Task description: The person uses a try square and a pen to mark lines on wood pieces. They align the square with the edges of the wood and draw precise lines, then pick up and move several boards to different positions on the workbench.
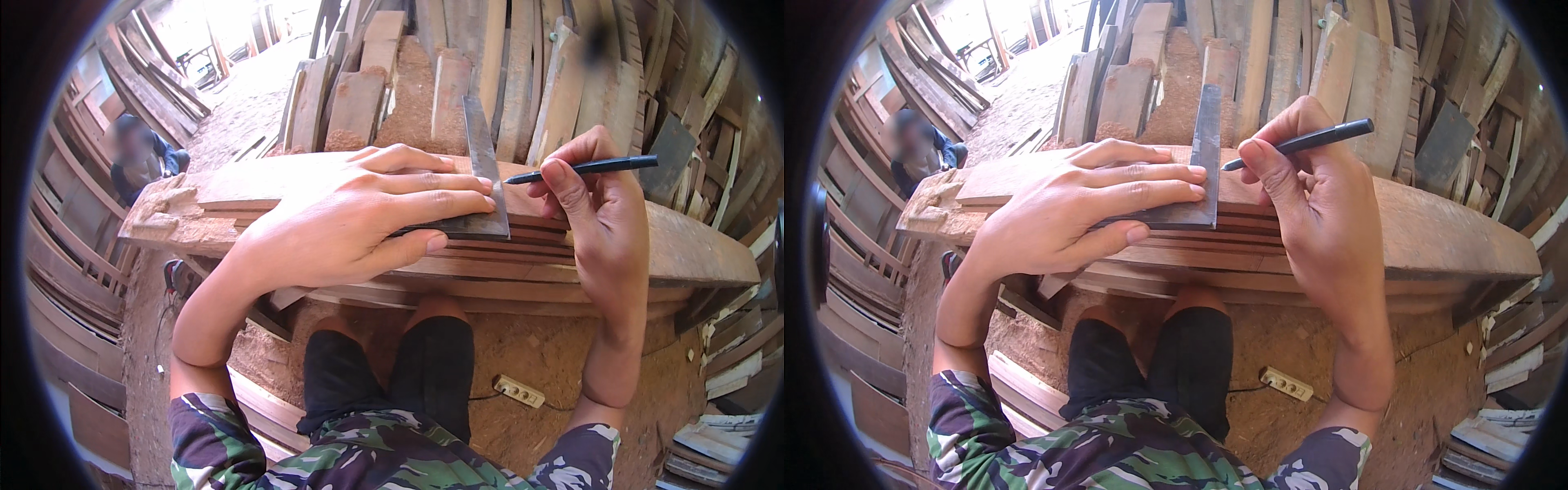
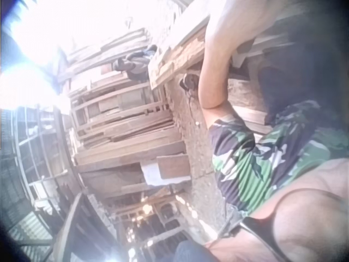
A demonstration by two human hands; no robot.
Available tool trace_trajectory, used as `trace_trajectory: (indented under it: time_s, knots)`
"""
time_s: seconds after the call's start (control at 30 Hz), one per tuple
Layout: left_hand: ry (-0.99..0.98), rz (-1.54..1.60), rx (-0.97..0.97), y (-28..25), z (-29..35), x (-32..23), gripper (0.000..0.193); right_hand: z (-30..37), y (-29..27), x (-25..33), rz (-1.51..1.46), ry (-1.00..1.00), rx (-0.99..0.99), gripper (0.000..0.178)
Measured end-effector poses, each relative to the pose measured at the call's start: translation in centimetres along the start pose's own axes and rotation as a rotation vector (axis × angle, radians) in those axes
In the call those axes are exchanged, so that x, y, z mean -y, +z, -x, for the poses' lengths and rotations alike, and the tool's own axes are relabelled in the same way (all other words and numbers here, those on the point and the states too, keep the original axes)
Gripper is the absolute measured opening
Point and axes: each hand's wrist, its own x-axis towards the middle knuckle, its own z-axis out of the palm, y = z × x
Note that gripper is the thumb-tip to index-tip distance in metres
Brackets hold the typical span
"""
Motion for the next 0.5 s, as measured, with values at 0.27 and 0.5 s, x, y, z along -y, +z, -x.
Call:
trace_trajectory:
  time_s: [0.27, 0.5]
  knots:
    - [0.111, 0.047, -0.255, 0.6, 0.7, 1.5, 0.046, -1.0, -0.1, -2.2, 0.074, -0.054, 0.065, 0.017]
    - [0.115, 0.074, -0.252, 2.0, 1.7, 1.1, 0.043, 0.7, -3.0, -1.8, 0.288, -0.128, 0.232, 0.025]
